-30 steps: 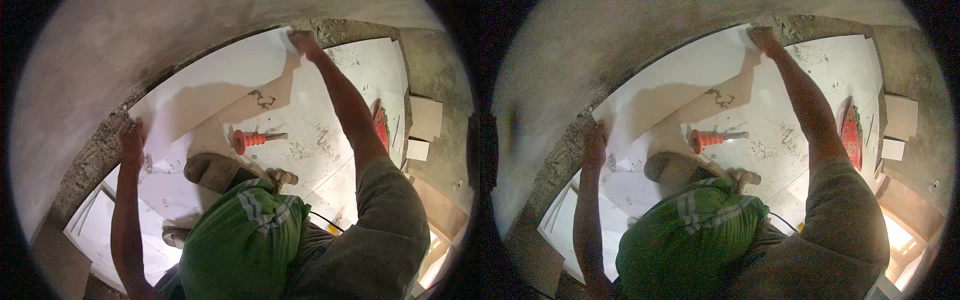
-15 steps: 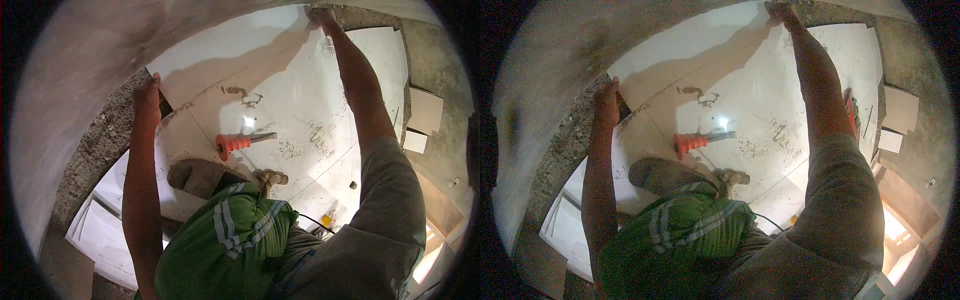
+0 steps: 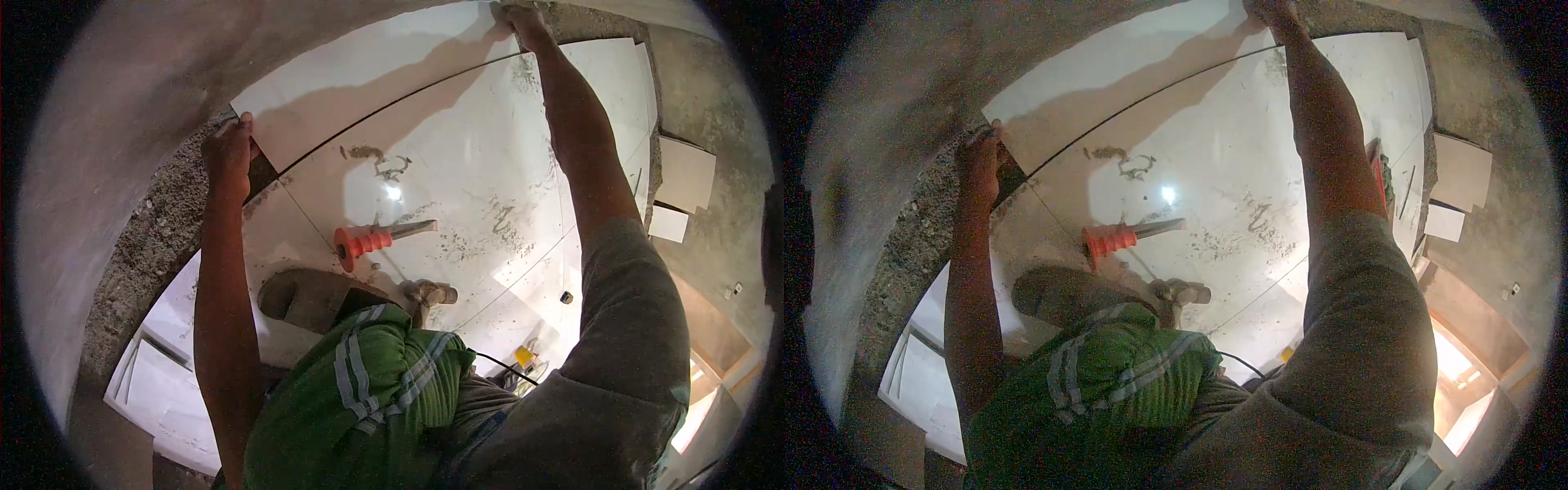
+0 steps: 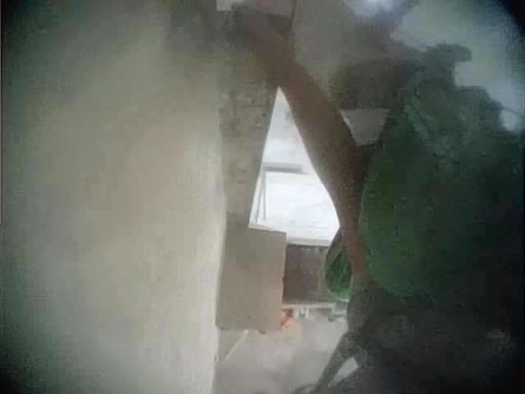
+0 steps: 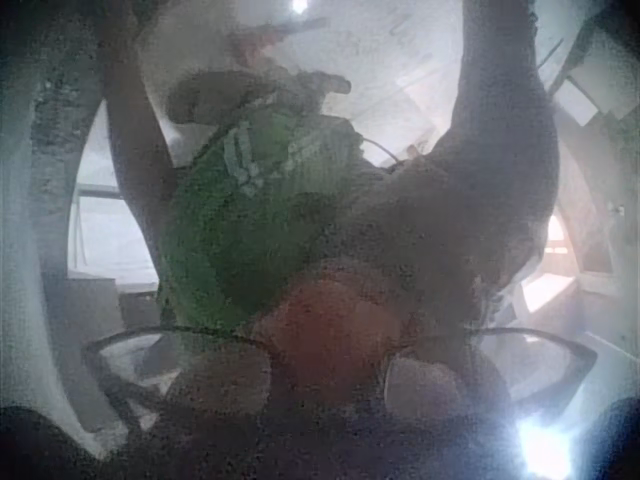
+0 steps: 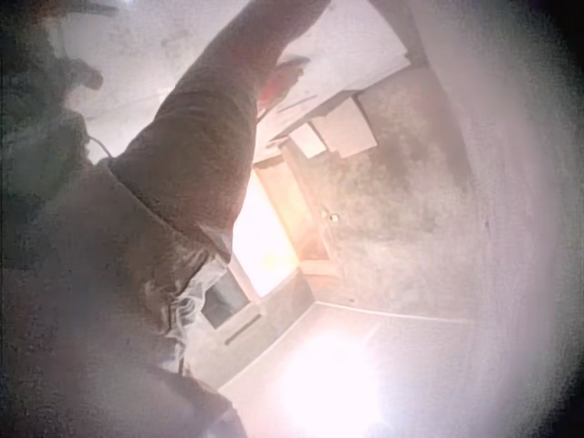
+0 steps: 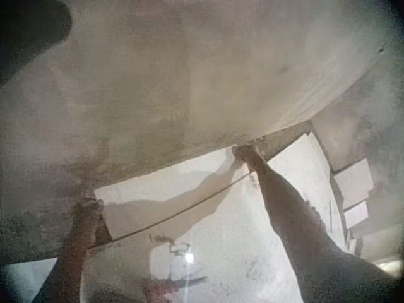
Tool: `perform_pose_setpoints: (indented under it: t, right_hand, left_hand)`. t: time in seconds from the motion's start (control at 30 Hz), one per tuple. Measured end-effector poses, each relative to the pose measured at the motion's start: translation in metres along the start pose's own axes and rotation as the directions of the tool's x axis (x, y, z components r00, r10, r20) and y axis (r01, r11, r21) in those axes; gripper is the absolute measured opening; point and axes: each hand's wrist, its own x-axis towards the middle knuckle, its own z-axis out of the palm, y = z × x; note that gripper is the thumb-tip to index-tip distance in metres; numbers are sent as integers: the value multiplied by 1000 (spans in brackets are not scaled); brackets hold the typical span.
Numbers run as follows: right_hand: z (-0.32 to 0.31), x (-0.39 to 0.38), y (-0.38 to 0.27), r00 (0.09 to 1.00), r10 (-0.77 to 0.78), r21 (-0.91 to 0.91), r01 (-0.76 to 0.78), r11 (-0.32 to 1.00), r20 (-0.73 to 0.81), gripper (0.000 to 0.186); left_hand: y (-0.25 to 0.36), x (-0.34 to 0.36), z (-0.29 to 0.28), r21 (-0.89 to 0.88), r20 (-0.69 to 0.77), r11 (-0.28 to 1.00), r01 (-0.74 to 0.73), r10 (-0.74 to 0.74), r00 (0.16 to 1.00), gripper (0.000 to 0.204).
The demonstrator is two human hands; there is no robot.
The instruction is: The person carries tiles into a room, places a tile piece against a wall edge to check the fit, uses a spirit level to verify alignment, and then uses a hammer and chisel to chip away at the concrete substrate.
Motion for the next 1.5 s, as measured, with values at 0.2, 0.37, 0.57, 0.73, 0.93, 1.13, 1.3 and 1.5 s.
perform_pose_setpoints:
  t: [0.2, 0.37, 0.57, 0.73, 0.93, 1.13, 1.3, 1.5]
  right_hand:
    - [7, 1, 21, 1000, 16, 64, -16, 998, 6, 34]
    - [8, 15, 56, 999, -43, 86, 44, 995, -6, 33]
    - [42, 14, 34, 967, 219, 724, -243, 646, 129, 28]
    - [4, 5, 83, 919, 386, 784, -297, 545, 80, 32]
    - [63, -20, 1, 925, 351, 930, -248, 272, 144, 68]
    - [40, -61, -7, 966, 234, 625, -114, 772, -113, 53]
    - [50, -75, -20, 898, 406, -394, -440, 806, -173, 52]
    - [44, -93, 18, 725, 468, 267, -384, 884, -506, 45]
  left_hand:
    - [17, -20, 19, 68, -113, 998, -16, 24, 993, 37]
    - [1, -16, -2, 260, 112, 953, -154, 129, 985, 65]
    - [9, -30, 0, 0, -202, 1000, -20, 20, 979, 42]
    - [10, -35, 19, -132, 155, 991, -34, 54, 986, 56]
    - [16, -64, 4, -66, 105, 997, 45, -38, 994, 54]
    - [11, -51, 23, 38, 47, 999, 6, -8, 999, 54]
    - [-16, -34, 12, -63, 51, 998, 27, -24, 998, 45]
    - [-26, -34, 24, -147, -20, 989, 24, -27, 999, 44]
